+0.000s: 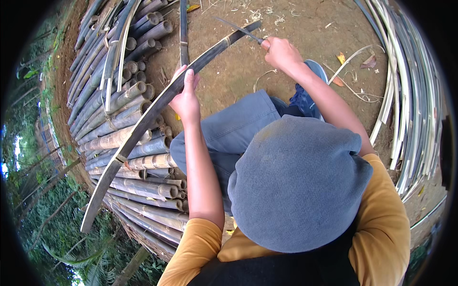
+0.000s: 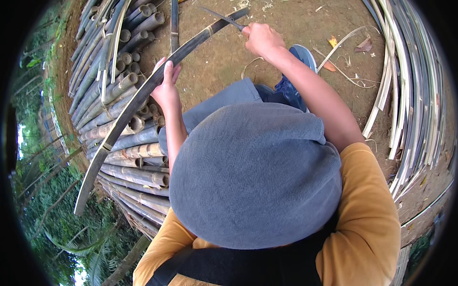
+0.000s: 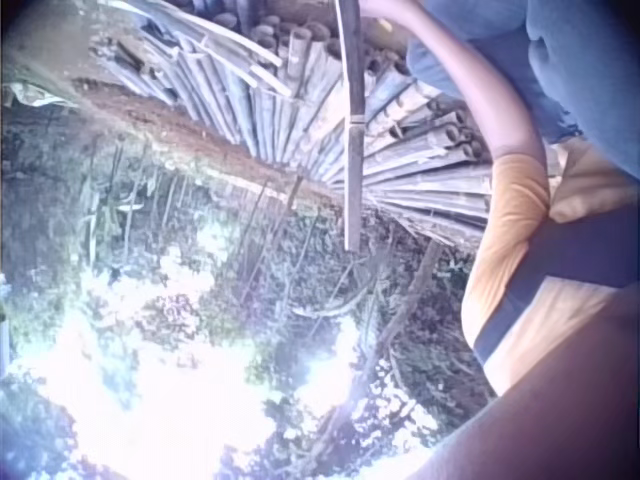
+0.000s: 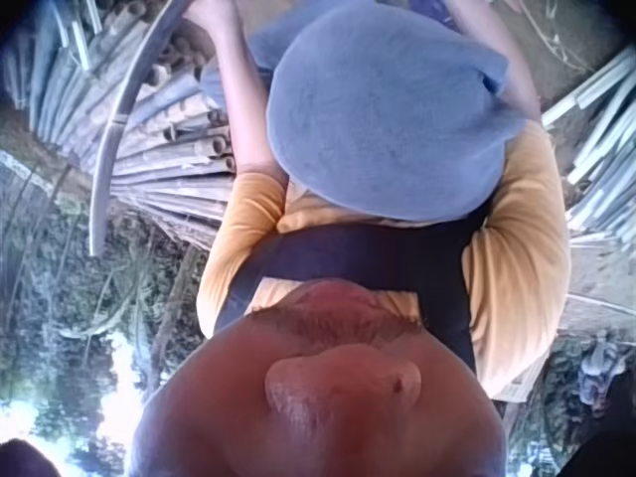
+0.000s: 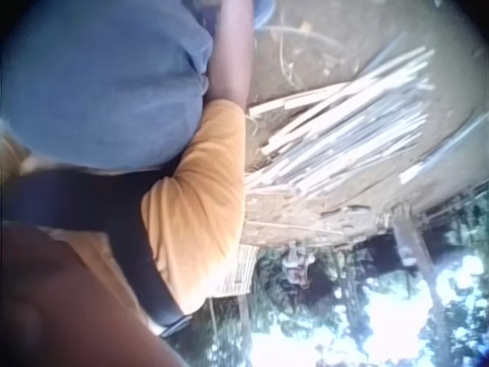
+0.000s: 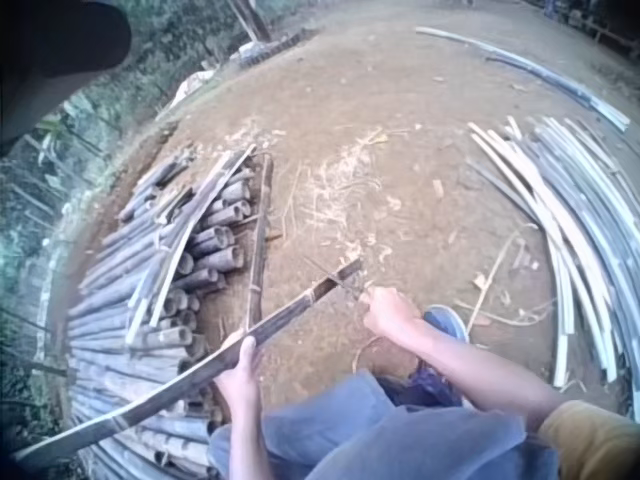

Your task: The person is sitting on the ground and uses a knife to shave and smooth a strip of bamboo, repeatedly running the blade along the surface and removing small shavings.

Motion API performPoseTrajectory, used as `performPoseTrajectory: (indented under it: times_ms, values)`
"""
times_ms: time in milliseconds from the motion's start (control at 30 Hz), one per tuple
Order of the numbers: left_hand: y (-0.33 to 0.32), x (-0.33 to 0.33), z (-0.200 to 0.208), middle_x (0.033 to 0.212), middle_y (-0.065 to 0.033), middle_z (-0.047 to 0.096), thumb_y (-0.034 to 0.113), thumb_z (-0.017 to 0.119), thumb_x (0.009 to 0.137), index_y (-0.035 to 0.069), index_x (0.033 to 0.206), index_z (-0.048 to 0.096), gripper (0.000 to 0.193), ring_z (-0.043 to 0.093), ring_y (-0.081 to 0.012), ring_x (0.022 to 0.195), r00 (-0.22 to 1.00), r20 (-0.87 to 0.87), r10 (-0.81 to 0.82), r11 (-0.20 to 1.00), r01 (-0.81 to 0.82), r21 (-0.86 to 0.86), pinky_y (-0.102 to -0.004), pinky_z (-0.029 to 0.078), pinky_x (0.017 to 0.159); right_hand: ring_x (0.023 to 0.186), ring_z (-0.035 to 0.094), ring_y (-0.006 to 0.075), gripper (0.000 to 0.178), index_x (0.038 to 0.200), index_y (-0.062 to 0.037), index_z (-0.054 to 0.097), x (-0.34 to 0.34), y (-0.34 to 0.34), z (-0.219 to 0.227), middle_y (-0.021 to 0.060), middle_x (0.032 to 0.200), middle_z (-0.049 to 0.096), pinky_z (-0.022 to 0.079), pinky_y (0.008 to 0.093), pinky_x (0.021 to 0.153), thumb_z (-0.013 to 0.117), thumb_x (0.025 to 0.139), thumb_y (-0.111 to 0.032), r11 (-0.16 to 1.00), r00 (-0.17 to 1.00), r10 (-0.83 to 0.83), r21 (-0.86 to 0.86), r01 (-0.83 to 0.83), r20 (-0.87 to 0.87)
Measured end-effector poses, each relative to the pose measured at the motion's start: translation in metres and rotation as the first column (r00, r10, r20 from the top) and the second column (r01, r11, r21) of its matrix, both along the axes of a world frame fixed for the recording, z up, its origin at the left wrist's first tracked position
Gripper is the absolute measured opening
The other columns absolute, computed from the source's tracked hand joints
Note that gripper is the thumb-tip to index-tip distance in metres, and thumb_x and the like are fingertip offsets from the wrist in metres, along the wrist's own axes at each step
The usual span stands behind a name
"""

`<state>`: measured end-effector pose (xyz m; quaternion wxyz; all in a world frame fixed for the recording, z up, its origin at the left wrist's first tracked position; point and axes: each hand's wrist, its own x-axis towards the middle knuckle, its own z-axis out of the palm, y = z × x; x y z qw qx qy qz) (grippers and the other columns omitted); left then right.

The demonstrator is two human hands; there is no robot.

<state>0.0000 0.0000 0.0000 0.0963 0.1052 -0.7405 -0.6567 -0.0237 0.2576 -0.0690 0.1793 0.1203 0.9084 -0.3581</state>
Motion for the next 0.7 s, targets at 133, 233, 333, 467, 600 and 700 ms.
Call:
performPoseTrajectory:
  times_ms: [133, 233, 333, 467, 600, 700]
  values:
    - [-0.005, -0.001, 0.006, 0.116, -0.013, 0.063, 0.009, 0.071, 0.093, -0.006, 0.118, 0.066, 0.029, 0.066, -0.0198, 0.099, 1.0, 0.007, -0.026, 0.998, 0.026, -0.051, -0.0342, 0.063, 0.083, 0.098, 0.07, 0.036, 0.026, 0.117, -0.0065, 0.062, 0.022, -0.014, 0.032, 0.0188, 0.102, 0.071, 0.056, 0.0493, 0.085, 0.05, 0.102, -0.024, 0.994, 0.994, 0.106, -0.009, -0.106, 0.007]
    - [-0.006, 0.004, 0.007, 0.116, -0.0135, 0.064, 0.009, 0.071, 0.093, -0.006, 0.116, 0.066, 0.028, 0.066, -0.0195, 0.1, 0.999, 0.013, -0.043, 0.998, 0.043, -0.046, -0.0342, 0.063, 0.083, 0.097, 0.07, 0.0373, 0.024, 0.114, -0.0065, 0.063, 0.02, -0.008, 0.007, 0.0195, 0.101, 0.071, 0.055, 0.0497, 0.083, 0.051, 0.1, -0.022, 0.999, 1.0, 0.028, -0.04, -0.027, 0.014]
    - [-0.002, 0.007, 0.002, 0.116, -0.0139, 0.064, 0.008, 0.071, 0.093, -0.006, 0.116, 0.066, 0.028, 0.066, -0.0196, 0.1, 1.0, 0.023, -0.008, 0.999, 0.009, -0.041, -0.0339, 0.063, 0.083, 0.096, 0.069, 0.0395, 0.024, 0.112, -0.0064, 0.063, 0.014, -0.002, 0.004, 0.0214, 0.101, 0.071, 0.054, 0.0523, 0.083, 0.052, 0.099, -0.023, 1.0, 1.0, -0.014, -0.019, 0.014, 0.014]
    - [0.006, 0.002, 0.0, 0.117, -0.0144, 0.064, 0.009, 0.07, 0.094, -0.007, 0.117, 0.066, 0.028, 0.067, -0.0204, 0.098, 1.0, 0.015, 0.009, 1.0, -0.009, -0.018, -0.0343, 0.063, 0.082, 0.099, 0.068, 0.0401, 0.026, 0.112, -0.0062, 0.064, 0.024, -0.015, 0.01, 0.0222, 0.103, 0.07, 0.053, 0.0527, 0.086, 0.052, 0.1, -0.026, 0.997, 0.999, 0.047, -0.053, -0.048, -0.016]
    - [0.0, 0.004, -0.005, 0.111, -0.0138, 0.066, 0.009, 0.07, 0.094, -0.006, 0.118, 0.066, 0.028, 0.068, -0.0204, 0.094, 1.0, -0.01, 0.015, 0.999, -0.015, -0.029, -0.0339, 0.063, 0.081, 0.099, 0.068, 0.0397, 0.025, 0.111, -0.005, 0.063, 0.004, -0.002, -0.011, 0.0217, 0.102, 0.07, 0.053, 0.0526, 0.085, 0.054, 0.099, -0.025, 0.993, 0.996, -0.085, -0.079, 0.087, 0.024]
    - [0.004, 0.001, -0.001, 0.115, -0.0144, 0.065, 0.009, 0.07, 0.094, -0.007, 0.118, 0.065, 0.029, 0.067, -0.021, 0.097, 1.0, 0.007, 0.001, 1.0, -0.001, -0.013, -0.0347, 0.063, 0.082, 0.092, 0.066, 0.0452, 0.016, 0.102, -0.0043, 0.062, 0.024, -0.017, -0.002, 0.0262, 0.092, 0.068, 0.051, 0.0536, 0.077, 0.054, 0.093, -0.015, 0.981, 0.997, -0.04, -0.192, 0.028, -0.059]
